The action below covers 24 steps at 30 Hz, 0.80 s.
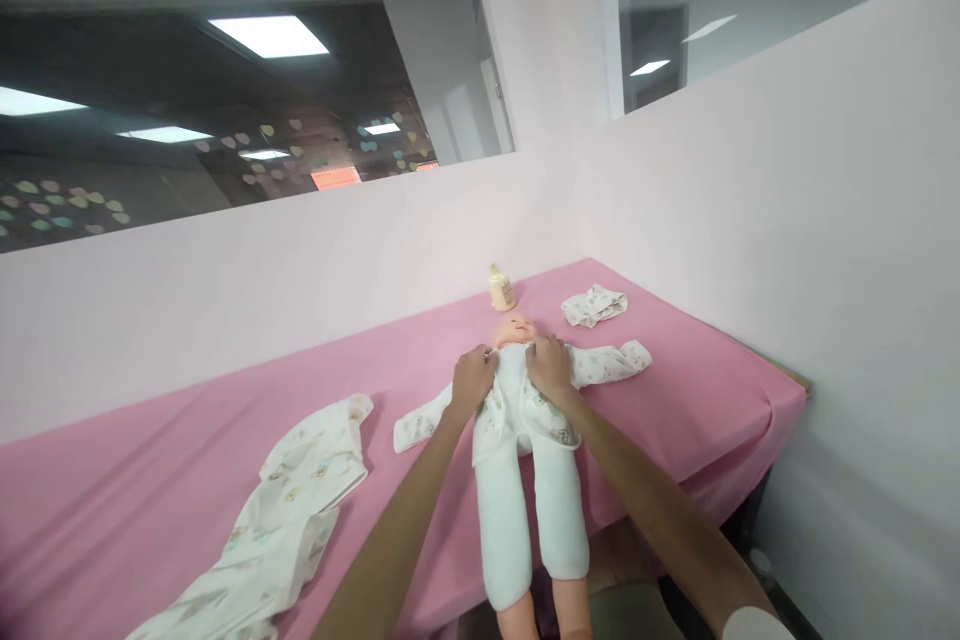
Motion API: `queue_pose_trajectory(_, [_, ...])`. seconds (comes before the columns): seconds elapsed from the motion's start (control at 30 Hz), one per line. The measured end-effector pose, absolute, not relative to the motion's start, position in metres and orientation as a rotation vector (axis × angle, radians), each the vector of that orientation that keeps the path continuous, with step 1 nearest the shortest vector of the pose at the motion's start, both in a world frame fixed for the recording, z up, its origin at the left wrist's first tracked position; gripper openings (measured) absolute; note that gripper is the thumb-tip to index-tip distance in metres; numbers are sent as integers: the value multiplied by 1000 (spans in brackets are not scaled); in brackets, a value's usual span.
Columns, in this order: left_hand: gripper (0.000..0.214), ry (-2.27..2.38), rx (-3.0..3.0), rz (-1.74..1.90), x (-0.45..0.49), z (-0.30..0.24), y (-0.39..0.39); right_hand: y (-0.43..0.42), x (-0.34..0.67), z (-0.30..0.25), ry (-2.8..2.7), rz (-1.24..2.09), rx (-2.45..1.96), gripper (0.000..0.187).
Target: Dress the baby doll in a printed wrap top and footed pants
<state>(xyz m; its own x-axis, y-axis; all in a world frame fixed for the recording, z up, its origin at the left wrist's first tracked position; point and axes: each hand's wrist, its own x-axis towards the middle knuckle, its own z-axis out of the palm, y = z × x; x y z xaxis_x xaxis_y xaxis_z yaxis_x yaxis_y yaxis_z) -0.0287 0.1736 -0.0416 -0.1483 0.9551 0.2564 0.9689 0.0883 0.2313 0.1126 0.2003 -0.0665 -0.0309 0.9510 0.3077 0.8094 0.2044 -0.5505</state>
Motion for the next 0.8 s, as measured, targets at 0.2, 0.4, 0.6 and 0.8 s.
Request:
queue_pose_trajectory(0.2, [29,-2256,-2033,-692,-30,-49,177,214,120,-76,-1861,370,-1507,23])
queue_pose_trajectory(0.4, [32,-2223,-2049,-807,-33,-58,178,220,138,-81,-1929,448,-1394,19])
queue_pose_trajectory(0.6, [34,-2213,-2046,-909,-35,-64,178,223,150,-81,-1858,458,-1440,11])
queue_pose_trajectory(0.8, [31,-2178,-2056,-993,-36,-66,176,222,141,-67,-1664,445,-1440,23])
